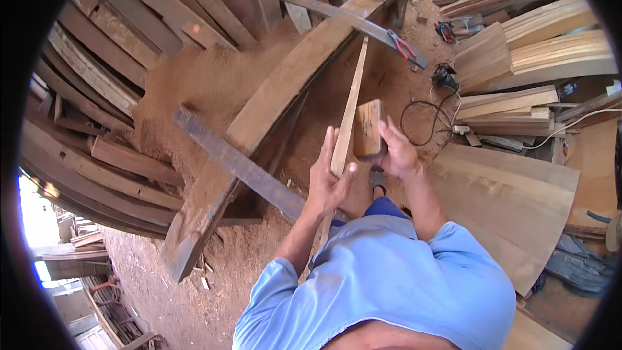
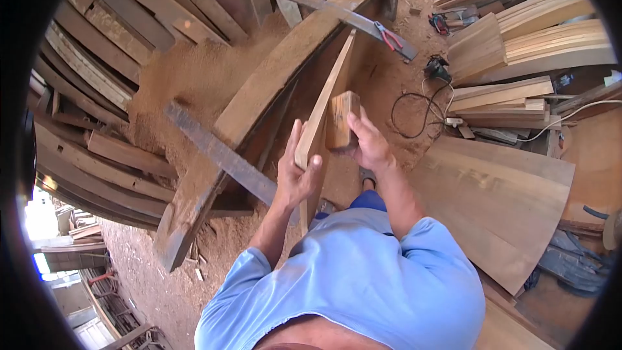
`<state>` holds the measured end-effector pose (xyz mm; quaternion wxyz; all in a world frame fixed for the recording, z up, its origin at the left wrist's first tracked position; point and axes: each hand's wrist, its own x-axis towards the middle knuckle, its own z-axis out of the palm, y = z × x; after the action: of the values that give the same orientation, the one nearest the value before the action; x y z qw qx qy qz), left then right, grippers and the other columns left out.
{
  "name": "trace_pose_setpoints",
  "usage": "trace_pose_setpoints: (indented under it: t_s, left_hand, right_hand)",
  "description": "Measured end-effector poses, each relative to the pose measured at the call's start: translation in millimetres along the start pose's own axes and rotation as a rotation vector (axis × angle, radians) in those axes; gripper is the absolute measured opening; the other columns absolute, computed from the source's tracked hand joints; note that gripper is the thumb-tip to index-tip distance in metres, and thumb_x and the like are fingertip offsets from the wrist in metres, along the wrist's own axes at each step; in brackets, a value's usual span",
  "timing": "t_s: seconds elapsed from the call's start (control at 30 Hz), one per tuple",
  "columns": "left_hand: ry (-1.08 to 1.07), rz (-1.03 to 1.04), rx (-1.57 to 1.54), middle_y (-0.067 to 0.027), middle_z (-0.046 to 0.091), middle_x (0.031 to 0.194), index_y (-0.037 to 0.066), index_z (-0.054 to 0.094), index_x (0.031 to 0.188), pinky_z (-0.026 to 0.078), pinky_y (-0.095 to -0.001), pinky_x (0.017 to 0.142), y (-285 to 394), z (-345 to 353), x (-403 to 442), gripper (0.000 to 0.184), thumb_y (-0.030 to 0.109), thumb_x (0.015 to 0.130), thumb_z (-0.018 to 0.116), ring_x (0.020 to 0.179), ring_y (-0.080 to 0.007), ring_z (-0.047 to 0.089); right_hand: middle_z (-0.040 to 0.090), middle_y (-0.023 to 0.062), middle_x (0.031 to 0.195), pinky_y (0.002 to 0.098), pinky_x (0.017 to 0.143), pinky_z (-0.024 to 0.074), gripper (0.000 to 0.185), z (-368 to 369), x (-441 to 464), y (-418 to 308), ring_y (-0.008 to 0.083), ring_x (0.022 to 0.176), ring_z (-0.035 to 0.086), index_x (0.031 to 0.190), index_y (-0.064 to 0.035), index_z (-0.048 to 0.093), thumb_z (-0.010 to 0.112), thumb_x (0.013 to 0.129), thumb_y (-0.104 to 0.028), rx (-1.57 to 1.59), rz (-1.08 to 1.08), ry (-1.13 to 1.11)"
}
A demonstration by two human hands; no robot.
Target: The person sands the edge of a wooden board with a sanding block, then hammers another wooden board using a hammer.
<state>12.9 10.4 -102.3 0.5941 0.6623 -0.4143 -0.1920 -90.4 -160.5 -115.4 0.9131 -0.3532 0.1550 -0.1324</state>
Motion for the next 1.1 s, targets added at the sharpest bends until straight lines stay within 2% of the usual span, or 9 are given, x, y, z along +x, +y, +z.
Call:
trace_pose_setpoints:
  t_s: [0.2,0.43,0.53,0.6,0.63,0.83,0.93,0.97,1.1]
  left_hand:
    - [0.012,-0.001,-0.181,-0.0271,0.037,0.151,-0.003,0.009,0.153,0.041,-0.0397,0.107,-7.1,2.8,0.2,0.096,0.034,0.090,0.071,0.134,-0.0338,0.047]
    - [0.014,-0.044,-0.301,-0.0254,0.038,0.150,-0.001,0.003,0.153,0.042,-0.0415,0.107,-9.0,10.9,-2.3,0.123,0.051,0.074,0.081,0.133,-0.0336,0.048]
    - [0.020,-0.094,-0.479,-0.0247,0.038,0.151,-0.001,0.004,0.152,0.042,-0.0415,0.107,-10.0,16.2,-4.8,0.132,0.059,0.064,0.082,0.132,-0.0326,0.048]
    - [0.008,-0.099,-0.423,-0.0245,0.038,0.151,-0.001,0.006,0.152,0.042,-0.0415,0.107,-9.5,18.4,-8.7,0.134,0.061,0.061,0.082,0.132,-0.0327,0.048]
    - [0.002,-0.097,-0.367,-0.0243,0.038,0.151,-0.001,0.007,0.152,0.041,-0.0415,0.108,-9.3,19.3,-9.9,0.135,0.062,0.058,0.082,0.133,-0.0328,0.048]
    - [-0.062,-0.188,-0.313,-0.0227,0.035,0.153,0.001,0.010,0.152,0.039,-0.0423,0.110,-4.7,16.2,-11.5,0.135,0.055,0.056,0.087,0.137,-0.0312,0.042]
    - [-0.086,-0.148,-0.116,-0.0223,0.042,0.149,-0.001,0.017,0.150,0.042,-0.0383,0.107,-3.0,12.6,-10.1,0.128,0.054,0.057,0.087,0.132,-0.0320,0.049]
    - [-0.066,-0.145,-0.184,-0.0227,0.046,0.146,-0.002,0.026,0.149,0.044,-0.0378,0.105,-2.5,13.2,-9.0,0.113,0.046,0.067,0.088,0.130,-0.0312,0.052]
    - [-0.099,-0.141,-0.013,-0.0238,0.050,0.141,-0.002,0.031,0.148,0.045,-0.0378,0.103,6.7,5.9,-1.6,0.091,0.028,0.079,0.082,0.127,-0.0318,0.055]
  right_hand:
    - [0.045,0.0098,0.132,0.0461,0.077,0.0595,0.072,42.0,-0.4,-9.5,0.0225,0.117,0.056,0.150,-0.0172,0.012,0.053,0.099,-0.045,-0.251,-0.003,0.135]
    - [0.041,0.0122,0.133,0.0474,0.073,0.0605,0.072,58.1,-13.4,-16.2,0.0235,0.115,0.057,0.150,-0.0154,0.006,0.051,0.099,-0.040,-0.311,0.047,0.158]
    - [0.041,0.0128,0.132,0.0423,0.083,0.0572,0.071,63.1,-28.4,-11.8,0.0220,0.117,0.054,0.150,-0.0098,0.006,0.050,0.099,-0.034,-0.265,0.151,0.168]
    - [0.042,0.0126,0.130,0.0356,0.095,0.0494,0.072,53.4,-24.8,8.0,0.0200,0.119,0.049,0.148,-0.0039,0.004,0.049,0.099,-0.030,-0.362,-0.056,0.185]
    - [0.041,0.0129,0.131,0.0328,0.101,0.0417,0.066,58.8,-28.5,6.8,0.0191,0.121,0.044,0.146,0.0016,0.013,0.049,0.099,-0.028,-0.329,-0.045,0.237]
    - [0.051,0.0123,0.122,0.0337,0.097,0.0434,0.057,18.9,12.6,11.6,0.0184,0.113,0.050,0.144,0.0019,0.031,0.049,0.099,-0.028,-0.701,-0.237,0.384]
    - [0.054,0.0111,0.117,0.0330,0.095,0.0442,0.059,-29.7,62.0,15.5,0.0177,0.108,0.053,0.145,0.0006,0.028,0.049,0.099,-0.029,-0.723,-0.270,0.412]
    - [0.054,0.0110,0.118,0.0332,0.094,0.0450,0.059,-36.1,75.6,11.6,0.0177,0.107,0.054,0.145,0.0002,0.028,0.049,0.099,-0.030,-0.742,-0.259,0.429]
    - [0.054,0.0102,0.116,0.0343,0.090,0.0479,0.059,-74.4,113.8,14.2,0.0170,0.101,0.056,0.143,-0.0020,0.029,0.051,0.097,-0.030,-0.763,-0.307,0.407]
